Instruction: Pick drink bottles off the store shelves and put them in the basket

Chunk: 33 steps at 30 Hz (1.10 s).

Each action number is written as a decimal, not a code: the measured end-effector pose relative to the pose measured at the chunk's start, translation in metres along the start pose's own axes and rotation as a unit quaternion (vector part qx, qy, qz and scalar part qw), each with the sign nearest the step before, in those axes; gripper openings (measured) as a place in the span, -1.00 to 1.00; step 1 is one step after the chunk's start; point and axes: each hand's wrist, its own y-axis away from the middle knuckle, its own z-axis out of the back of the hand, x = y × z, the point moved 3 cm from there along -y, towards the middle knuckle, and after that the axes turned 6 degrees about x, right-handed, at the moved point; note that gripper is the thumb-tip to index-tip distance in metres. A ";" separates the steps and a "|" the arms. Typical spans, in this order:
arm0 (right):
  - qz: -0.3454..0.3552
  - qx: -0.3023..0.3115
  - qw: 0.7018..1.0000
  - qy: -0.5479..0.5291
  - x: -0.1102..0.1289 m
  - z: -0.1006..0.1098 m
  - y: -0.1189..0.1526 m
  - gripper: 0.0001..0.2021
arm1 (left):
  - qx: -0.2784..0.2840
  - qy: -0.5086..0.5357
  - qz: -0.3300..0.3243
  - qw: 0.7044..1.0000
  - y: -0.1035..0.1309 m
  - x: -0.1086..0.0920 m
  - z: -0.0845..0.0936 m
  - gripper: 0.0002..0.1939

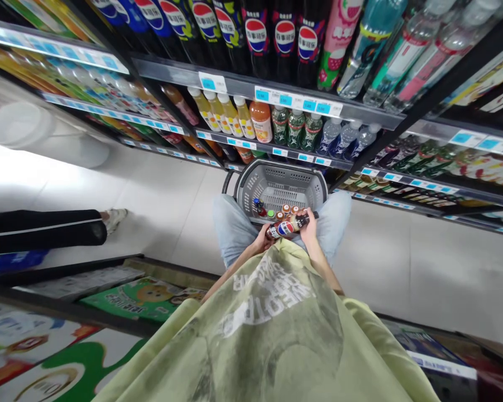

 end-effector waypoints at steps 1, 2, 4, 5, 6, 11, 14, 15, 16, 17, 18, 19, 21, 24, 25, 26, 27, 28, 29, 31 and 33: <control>0.023 -0.001 0.999 0.046 0.003 0.000 0.001 -0.50 | -0.004 0.009 -0.004 1.000 0.000 -0.001 -0.001 -0.19; 0.044 -0.001 0.995 0.092 0.007 0.000 0.003 -0.53 | -0.010 0.019 -0.008 1.000 0.001 -0.003 -0.002 -0.20; 0.057 0.011 0.984 0.168 0.014 0.000 0.007 -0.56 | -0.019 0.037 -0.016 0.999 0.002 -0.007 -0.003 -0.22; 0.045 0.025 0.979 0.199 0.018 -0.001 0.008 -0.56 | -0.022 0.045 -0.019 0.999 0.003 -0.008 -0.003 -0.22; 0.029 0.044 0.972 0.229 0.022 -0.002 0.010 -0.54 | -0.023 0.052 -0.021 0.998 0.003 -0.010 -0.004 -0.23; 0.036 0.102 0.928 0.357 0.050 -0.019 0.017 -0.43 | -0.026 0.047 -0.036 0.998 0.000 -0.011 -0.003 -0.15; 0.087 0.096 0.900 0.416 0.065 -0.034 0.019 -0.40 | -0.057 -0.076 -0.080 0.992 -0.002 -0.010 -0.001 -0.12; 0.102 0.101 0.886 0.440 0.068 -0.039 0.018 -0.41 | -0.071 -0.118 -0.101 0.985 -0.002 -0.011 0.000 -0.16; 0.116 0.108 0.871 0.464 0.072 -0.044 0.016 -0.42 | -0.082 -0.151 -0.120 0.978 0.000 -0.011 0.002 -0.23; 0.129 0.116 0.857 0.486 0.075 -0.047 0.013 -0.43 | -0.089 -0.166 -0.138 0.972 0.004 -0.013 0.004 -0.35; 0.140 0.120 0.844 0.503 0.079 -0.050 0.009 -0.43 | -0.097 -0.175 -0.161 0.966 0.008 -0.015 0.007 -0.49; 0.148 0.120 0.836 0.514 0.083 -0.051 0.003 -0.42 | -0.110 -0.191 -0.194 0.956 0.014 -0.019 0.011 -0.61; 0.151 0.109 0.832 0.523 0.091 -0.051 -0.011 -0.39 | -0.170 -0.276 -0.287 0.902 0.031 -0.032 0.023 -0.76; 0.146 0.086 0.824 0.541 0.099 -0.047 -0.033 -0.37 | -0.347 -0.415 -0.354 0.763 0.061 -0.054 0.048 -0.75; 0.155 0.084 0.812 0.557 0.100 -0.047 -0.040 -0.38 | -0.408 -0.427 -0.336 0.734 0.068 -0.060 0.058 -0.71; 0.174 0.089 0.793 0.577 0.100 -0.048 -0.047 -0.39 | -0.458 -0.427 -0.312 0.715 0.075 -0.066 0.068 -0.65; 0.200 0.098 0.769 0.600 0.098 -0.050 -0.054 -0.40 | -0.497 -0.420 -0.284 0.704 0.079 -0.071 0.077 -0.57; 0.227 0.110 0.741 0.622 0.095 -0.053 -0.060 -0.42 | -0.525 -0.411 -0.253 0.701 0.082 -0.077 0.085 -0.49; 0.251 0.122 0.715 0.641 0.091 -0.056 -0.067 -0.43 | -0.541 -0.403 -0.221 0.705 0.084 -0.083 0.093 -0.39; 0.276 0.137 0.674 0.671 0.078 -0.061 -0.081 -0.46 | -0.554 -0.387 -0.154 0.721 0.083 -0.097 0.106 -0.19; 0.276 0.144 0.649 0.694 0.063 -0.067 -0.097 -0.50 | -0.551 -0.365 -0.105 0.743 0.080 -0.114 0.118 -0.04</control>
